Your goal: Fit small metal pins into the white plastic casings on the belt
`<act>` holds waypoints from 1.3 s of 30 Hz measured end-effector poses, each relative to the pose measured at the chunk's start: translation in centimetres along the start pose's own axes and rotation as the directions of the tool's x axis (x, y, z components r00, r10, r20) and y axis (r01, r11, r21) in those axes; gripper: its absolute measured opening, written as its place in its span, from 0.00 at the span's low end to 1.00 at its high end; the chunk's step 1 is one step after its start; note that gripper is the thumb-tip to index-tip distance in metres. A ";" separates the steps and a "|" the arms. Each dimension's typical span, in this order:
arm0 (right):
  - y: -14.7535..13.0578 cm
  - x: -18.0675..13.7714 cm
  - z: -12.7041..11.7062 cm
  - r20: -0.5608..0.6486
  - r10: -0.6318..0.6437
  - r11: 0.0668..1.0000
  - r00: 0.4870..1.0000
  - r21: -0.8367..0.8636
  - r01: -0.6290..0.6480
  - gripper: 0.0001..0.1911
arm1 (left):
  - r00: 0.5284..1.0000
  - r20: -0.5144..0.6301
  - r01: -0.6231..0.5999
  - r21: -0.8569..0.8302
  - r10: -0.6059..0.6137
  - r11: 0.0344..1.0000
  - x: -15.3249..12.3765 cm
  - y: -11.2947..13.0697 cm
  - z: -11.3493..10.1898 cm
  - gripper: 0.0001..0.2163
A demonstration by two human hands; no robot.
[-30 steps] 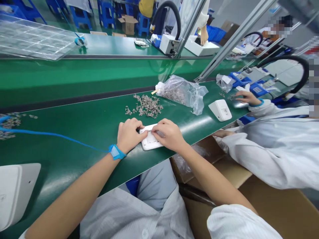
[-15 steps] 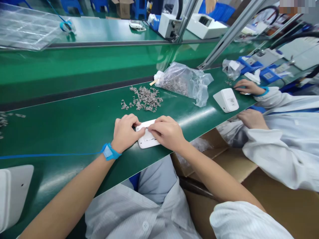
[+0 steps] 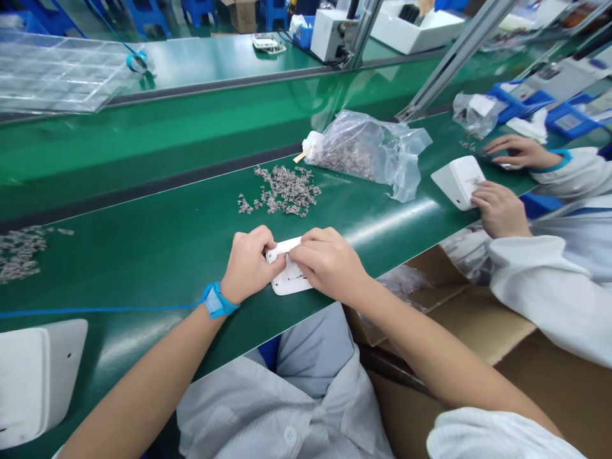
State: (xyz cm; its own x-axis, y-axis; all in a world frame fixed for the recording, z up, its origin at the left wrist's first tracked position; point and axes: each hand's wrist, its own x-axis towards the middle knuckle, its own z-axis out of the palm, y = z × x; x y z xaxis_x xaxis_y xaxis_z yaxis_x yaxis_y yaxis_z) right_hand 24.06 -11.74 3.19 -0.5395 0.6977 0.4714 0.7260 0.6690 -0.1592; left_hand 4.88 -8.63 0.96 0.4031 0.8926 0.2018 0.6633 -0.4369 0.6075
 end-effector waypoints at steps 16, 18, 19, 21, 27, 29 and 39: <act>-1.6 -0.7 -0.9 -0.048 0.205 0.915 0.978 0.364 -0.174 0.08 | 0.980 -0.026 -0.198 -0.074 0.197 0.977 -0.7 0.0 -1.3 0.05; -1.5 -0.8 -0.7 -0.073 0.199 0.922 0.977 0.351 -0.162 0.08 | 0.960 0.030 -0.272 -0.115 0.277 0.955 -1.0 0.5 -1.4 0.08; -1.5 -0.8 -0.6 -0.081 0.191 0.926 0.978 0.347 -0.152 0.08 | 0.952 0.064 -0.288 -0.136 0.298 0.948 -1.1 0.6 -1.4 0.08; -1.4 -0.7 -0.7 -0.078 0.176 0.926 0.981 0.351 -0.138 0.08 | 0.950 0.119 -0.270 -0.155 0.289 0.950 -1.1 0.8 -1.6 0.07; -0.9 -0.6 -1.9 0.107 0.124 0.871 0.986 0.465 -0.160 0.07 | 0.945 0.254 -0.179 -0.121 0.204 0.976 -0.9 0.4 -1.9 0.07; -0.7 -0.7 -2.1 0.140 0.085 0.867 0.986 0.477 -0.143 0.07 | 0.934 0.291 -0.182 -0.117 0.209 0.976 -0.9 0.3 -2.0 0.07; -0.8 -0.3 -2.1 0.165 -0.015 0.886 0.986 0.460 -0.063 0.10 | 0.883 0.410 -0.177 -0.160 0.229 0.971 -0.5 0.2 -2.4 0.08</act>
State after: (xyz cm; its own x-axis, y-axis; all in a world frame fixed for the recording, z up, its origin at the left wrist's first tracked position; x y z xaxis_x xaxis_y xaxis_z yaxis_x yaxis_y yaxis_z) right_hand 24.54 -13.02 4.97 -0.6132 0.7203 0.3242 0.4813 0.6662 -0.5697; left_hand 3.29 -8.86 2.84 0.7662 0.6426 0.0020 0.4717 -0.5647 0.6772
